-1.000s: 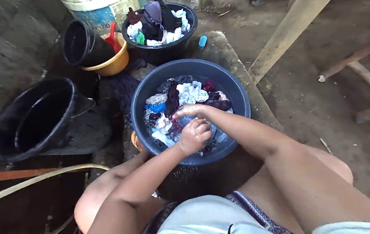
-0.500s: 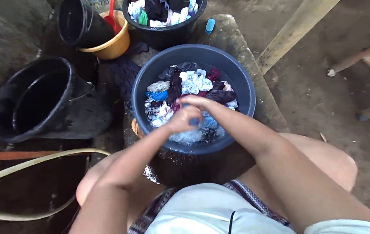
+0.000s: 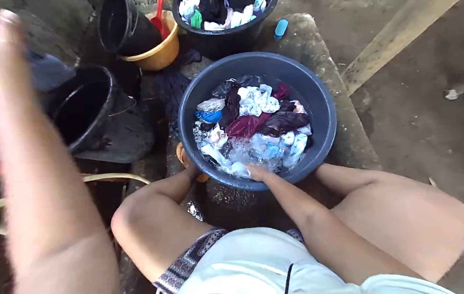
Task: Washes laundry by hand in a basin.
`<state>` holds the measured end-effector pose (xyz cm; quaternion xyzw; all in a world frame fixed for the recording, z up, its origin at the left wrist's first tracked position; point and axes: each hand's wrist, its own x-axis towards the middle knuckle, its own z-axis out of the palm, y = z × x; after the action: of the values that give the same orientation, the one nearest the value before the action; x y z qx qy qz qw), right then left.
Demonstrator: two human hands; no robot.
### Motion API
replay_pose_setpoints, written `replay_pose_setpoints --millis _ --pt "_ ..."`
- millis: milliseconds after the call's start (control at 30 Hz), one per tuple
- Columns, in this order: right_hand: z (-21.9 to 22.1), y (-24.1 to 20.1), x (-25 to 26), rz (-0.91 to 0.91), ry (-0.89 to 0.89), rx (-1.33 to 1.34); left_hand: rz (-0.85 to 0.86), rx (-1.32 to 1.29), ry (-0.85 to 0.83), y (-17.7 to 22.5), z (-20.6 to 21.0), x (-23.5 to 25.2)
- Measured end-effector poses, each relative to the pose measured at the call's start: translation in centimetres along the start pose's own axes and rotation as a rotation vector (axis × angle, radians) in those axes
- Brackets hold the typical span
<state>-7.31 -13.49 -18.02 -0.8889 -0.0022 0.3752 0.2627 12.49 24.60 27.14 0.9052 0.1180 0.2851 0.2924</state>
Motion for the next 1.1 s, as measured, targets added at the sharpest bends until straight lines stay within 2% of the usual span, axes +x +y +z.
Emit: replay_pose_setpoints --millis 67,100,167,267,333,433,500,567,633,700,800,867,933,1000,1100 --pt "-0.7 -0.7 0.0 0.038 -0.085 -0.012 0.289 -0.179 -0.176 -2.4 2.9 -5.0" --pt "-1.9 -1.5 -0.2 0.032 -0.109 -0.033 0.34 -0.23 -0.304 -2.8 5.7 -7.7" --pt "-5.5 -4.1 -1.2 -0.069 -0.096 -0.044 0.31 -0.277 -0.692 -3.0 11.8 -13.7" --pt "-11.3 -8.9 -6.0 -0.286 -0.014 0.022 0.278 -0.228 -1.348 -5.1 20.5 -22.5" --pt "-14.8 -10.9 -10.1 -0.376 0.104 0.088 0.26 -0.144 -1.6 -6.1 23.7 -27.1" --pt "-18.4 -11.6 -14.4 -0.512 0.348 0.168 0.158 -0.336 -1.661 -5.2 23.9 -29.9" --pt "-19.0 -10.8 -14.7 -0.594 0.437 0.264 0.094 -0.572 -1.546 -3.5 22.6 -29.4" --pt "-18.5 -9.2 -12.9 -0.638 0.457 0.418 0.071 -0.803 -1.383 -2.5 22.2 -27.7" --pt "-17.3 -7.4 -9.9 -0.548 0.428 0.494 0.052 -0.858 -1.302 -2.1 22.3 -25.8" --pt "-15.0 -5.2 -6.2 -0.352 0.381 0.468 0.037 -0.683 -1.31 -3.0 23.0 -25.2" --pt "-8.5 -0.7 -0.1 -0.048 0.254 0.438 0.093 -0.251 -1.498 -5.8 26.1 -28.2" --pt "-4.3 1.5 2.4 0.044 0.101 0.345 0.224 -0.013 -1.694 -6.7 28.8 -31.6" --pt "-1.9 1.9 3.6 0.117 -0.045 0.208 0.399 0.19 -1.818 -6.8 30.8 -35.0" --pt "-1.1 1.5 3.9 0.153 -0.163 0.059 0.477 0.397 -1.876 -6.7 32.2 -37.8" --pt "-2.9 0.8 3.0 0.194 -0.294 -0.045 0.436 0.716 -1.864 -5.8 32.5 -39.4"
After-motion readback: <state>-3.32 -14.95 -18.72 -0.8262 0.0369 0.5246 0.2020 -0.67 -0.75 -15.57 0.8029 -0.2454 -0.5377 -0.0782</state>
